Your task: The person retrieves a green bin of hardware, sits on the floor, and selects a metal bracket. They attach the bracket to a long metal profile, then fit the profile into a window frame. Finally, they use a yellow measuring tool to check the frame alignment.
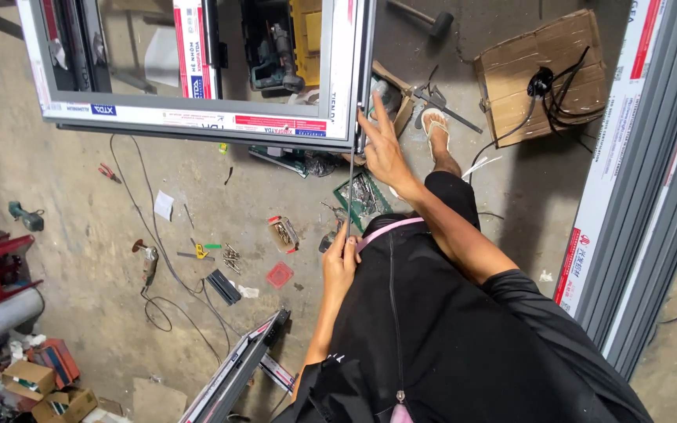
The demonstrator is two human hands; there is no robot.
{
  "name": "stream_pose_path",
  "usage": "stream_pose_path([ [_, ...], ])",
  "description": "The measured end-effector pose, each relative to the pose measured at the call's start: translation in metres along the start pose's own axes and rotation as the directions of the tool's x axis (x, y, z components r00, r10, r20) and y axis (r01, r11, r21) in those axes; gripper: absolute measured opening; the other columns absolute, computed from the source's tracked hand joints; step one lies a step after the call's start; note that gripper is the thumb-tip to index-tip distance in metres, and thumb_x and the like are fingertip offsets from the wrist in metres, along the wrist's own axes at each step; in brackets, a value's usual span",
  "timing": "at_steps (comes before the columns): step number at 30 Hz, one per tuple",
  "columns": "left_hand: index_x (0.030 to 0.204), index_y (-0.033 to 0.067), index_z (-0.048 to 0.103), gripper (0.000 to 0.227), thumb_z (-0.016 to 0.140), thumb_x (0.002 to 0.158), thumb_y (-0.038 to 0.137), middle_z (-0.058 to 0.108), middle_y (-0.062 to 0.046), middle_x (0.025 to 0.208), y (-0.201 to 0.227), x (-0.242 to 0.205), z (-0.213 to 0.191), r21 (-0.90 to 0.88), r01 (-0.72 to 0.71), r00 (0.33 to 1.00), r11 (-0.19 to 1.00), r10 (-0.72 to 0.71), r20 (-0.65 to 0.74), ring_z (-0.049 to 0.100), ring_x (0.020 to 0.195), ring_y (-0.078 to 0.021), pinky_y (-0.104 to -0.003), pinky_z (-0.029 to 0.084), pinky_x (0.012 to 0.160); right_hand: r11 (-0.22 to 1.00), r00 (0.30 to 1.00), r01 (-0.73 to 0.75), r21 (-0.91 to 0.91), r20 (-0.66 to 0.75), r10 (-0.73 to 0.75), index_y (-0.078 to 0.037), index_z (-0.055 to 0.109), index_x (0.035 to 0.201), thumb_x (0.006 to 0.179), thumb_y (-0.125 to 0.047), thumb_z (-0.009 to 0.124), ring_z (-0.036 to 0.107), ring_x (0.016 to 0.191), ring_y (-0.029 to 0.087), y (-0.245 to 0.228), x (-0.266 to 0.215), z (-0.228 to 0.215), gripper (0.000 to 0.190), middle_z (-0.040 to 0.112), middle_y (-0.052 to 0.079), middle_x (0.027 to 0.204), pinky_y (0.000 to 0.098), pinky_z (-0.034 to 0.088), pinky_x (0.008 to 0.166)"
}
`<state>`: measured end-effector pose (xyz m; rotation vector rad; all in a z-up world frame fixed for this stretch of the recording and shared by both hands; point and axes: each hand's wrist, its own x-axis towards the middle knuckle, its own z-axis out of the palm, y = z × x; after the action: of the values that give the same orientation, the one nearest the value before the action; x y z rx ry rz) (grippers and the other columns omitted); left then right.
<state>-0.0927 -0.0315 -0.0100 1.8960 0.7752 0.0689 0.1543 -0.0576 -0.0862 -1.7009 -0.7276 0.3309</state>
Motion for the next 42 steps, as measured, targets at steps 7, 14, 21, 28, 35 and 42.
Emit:
stream_pose_path([
  [7,0.144,-0.0008,0.058,0.039,0.051,0.109,0.013,0.069,-0.025,0.128,-0.012,0.035,0.027,0.274,-0.066,0.976,0.959,0.12,-0.185,0.07,0.109,-0.0385,-0.045,0.058,0.087,0.998,0.998,-0.056,-0.039,0.024,0.057,0.004,0.024,0.162,0.083,0.021,0.038,0.021,0.156,0.044,-0.024,-0.001,0.011,0.082,0.009,0.029,0.169,0.0539,0.021,0.129],
  [14,0.143,-0.0057,0.056,0.051,0.062,0.105,0.027,0.067,-0.032,0.126,0.047,0.074,0.011,0.224,0.034,0.989,0.974,-0.001,-0.145,0.067,0.114,-0.0448,-0.052,0.055,0.095,0.999,0.998,-0.037,-0.014,-0.058,0.036,-0.002,0.033,0.161,0.103,0.001,0.041,0.02,0.155,0.042,0.016,0.003,0.021,0.059,0.03,0.019,0.167,0.0548,0.017,0.127],
  [21,0.145,0.0078,0.057,0.045,0.053,0.103,0.025,0.065,-0.012,0.142,0.011,-0.056,-0.019,0.268,0.132,0.99,0.954,-0.141,0.017,0.063,0.128,-0.0308,-0.04,0.05,0.096,0.992,0.997,-0.076,0.096,0.02,0.075,-0.011,0.021,0.165,0.115,-0.042,0.03,0.006,0.162,0.031,0.009,0.018,0.005,0.06,0.02,0.008,0.172,0.0533,0.012,0.131],
  [28,0.113,0.0004,0.072,0.022,0.061,0.102,0.015,0.076,-0.012,0.096,-0.026,0.021,0.02,0.487,-0.151,0.936,0.86,0.284,-0.21,0.073,0.079,-0.0253,-0.04,0.054,0.068,0.977,0.978,-0.208,0.047,0.015,0.208,-0.011,0.024,0.163,0.109,-0.057,0.024,0.003,0.16,0.033,0.012,0.077,-0.012,0.071,0.024,0.01,0.17,0.0605,0.013,0.126],
  [35,0.122,0.0073,0.068,0.049,0.055,0.1,0.048,0.073,-0.009,0.095,0.041,0.026,-0.008,0.4,0.153,0.988,0.904,-0.15,-0.039,0.072,0.087,-0.0285,-0.039,0.049,0.071,0.982,0.981,-0.19,-0.005,-0.046,0.19,-0.009,0.024,0.162,0.112,-0.024,0.037,0.007,0.159,0.029,0.011,0.092,-0.009,0.054,0.024,0.006,0.17,0.0589,0.011,0.129],
  [42,0.107,0.02,0.079,0.023,0.063,0.097,0.035,0.078,-0.007,0.078,-0.017,-0.009,0.014,0.741,0.234,0.965,0.629,-0.055,-0.257,0.072,0.063,-0.0305,-0.042,0.052,0.053,0.992,0.998,-0.064,-0.109,0.018,0.066,-0.01,0.024,0.163,0.111,-0.018,0.041,0.01,0.159,0.039,0.048,0.139,-0.033,0.056,0.034,0.011,0.167,0.0597,0.017,0.127],
])
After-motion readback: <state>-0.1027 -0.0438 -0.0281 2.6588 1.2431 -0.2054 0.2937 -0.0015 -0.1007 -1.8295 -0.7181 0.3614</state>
